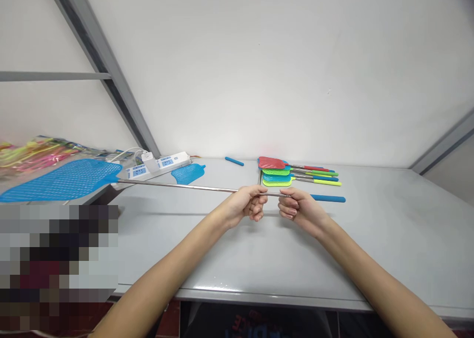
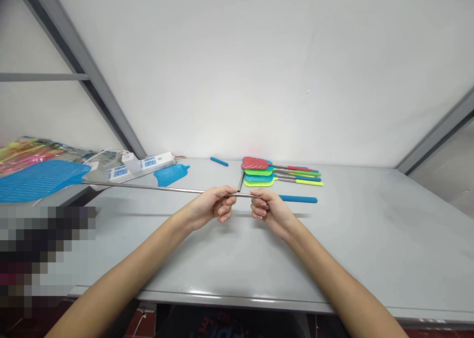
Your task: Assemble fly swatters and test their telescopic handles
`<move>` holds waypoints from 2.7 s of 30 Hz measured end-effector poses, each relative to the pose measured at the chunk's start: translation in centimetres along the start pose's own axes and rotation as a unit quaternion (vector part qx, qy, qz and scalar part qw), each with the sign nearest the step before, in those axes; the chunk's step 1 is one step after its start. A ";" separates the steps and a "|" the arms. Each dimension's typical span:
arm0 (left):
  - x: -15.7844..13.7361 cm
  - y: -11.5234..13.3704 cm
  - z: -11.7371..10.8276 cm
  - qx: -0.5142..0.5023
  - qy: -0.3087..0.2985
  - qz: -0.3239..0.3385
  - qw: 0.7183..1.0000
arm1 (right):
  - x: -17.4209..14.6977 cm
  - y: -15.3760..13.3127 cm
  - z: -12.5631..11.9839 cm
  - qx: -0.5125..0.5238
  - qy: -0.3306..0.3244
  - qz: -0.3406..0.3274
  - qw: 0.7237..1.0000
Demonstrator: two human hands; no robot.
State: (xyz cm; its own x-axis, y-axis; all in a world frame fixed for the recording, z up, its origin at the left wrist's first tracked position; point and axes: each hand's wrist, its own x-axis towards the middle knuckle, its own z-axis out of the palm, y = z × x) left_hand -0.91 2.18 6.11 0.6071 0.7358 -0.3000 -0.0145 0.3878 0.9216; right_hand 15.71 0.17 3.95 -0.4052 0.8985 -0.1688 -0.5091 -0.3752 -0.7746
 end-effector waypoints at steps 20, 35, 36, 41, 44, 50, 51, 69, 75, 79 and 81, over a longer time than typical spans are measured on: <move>-0.4 0.8 -0.7 0.006 -0.013 -0.020 1.000 | -0.2 -0.6 0.0 -0.009 0.004 0.000 1.000; -0.9 1.1 -1.3 0.015 -0.004 -0.021 1.000 | -0.3 -0.7 0.0 -0.015 0.028 -0.008 0.999; -0.9 1.1 -1.4 0.014 -0.004 -0.021 1.000 | -0.3 -0.8 0.0 -0.014 0.029 -0.008 0.999; -0.7 1.0 -1.6 -0.006 -0.007 -0.013 1.000 | -0.3 -0.8 -0.3 -0.015 0.026 -0.009 1.000; -0.6 1.0 -1.6 -0.013 -0.010 -0.008 1.000 | -0.4 -0.9 -0.4 -0.018 0.027 -0.018 0.999; -0.7 1.0 -1.8 0.005 -0.009 -0.011 1.000 | -0.4 -0.9 -0.4 -0.031 0.038 -0.023 0.999; -0.7 1.0 -1.9 0.005 -0.008 -0.011 1.000 | -0.4 -0.9 -0.4 -0.032 0.039 -0.023 0.998; -1.0 1.2 -2.9 -0.021 0.007 -0.004 1.000 | -0.4 -1.0 -0.3 -0.032 0.043 -0.028 0.998; -1.1 1.3 -3.0 -0.025 0.010 0.002 1.000 | -0.5 -1.2 -0.6 -0.044 0.041 -0.024 0.998; -1.0 1.2 -2.9 0.009 0.007 0.024 1.000 | -0.4 -1.2 -0.8 -0.053 0.037 -0.032 0.997; -1.1 1.2 -2.8 0.026 0.015 0.034 0.999 | -0.2 -0.8 -0.8 -0.047 0.024 -0.039 0.998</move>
State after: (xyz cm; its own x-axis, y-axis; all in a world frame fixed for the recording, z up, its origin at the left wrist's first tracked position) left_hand -3.85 3.37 6.85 0.5812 0.7768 -0.2426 -0.0141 0.3076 0.9514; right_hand 16.82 0.46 4.15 -0.3289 0.9349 -0.1333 -0.4633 -0.2827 -0.8399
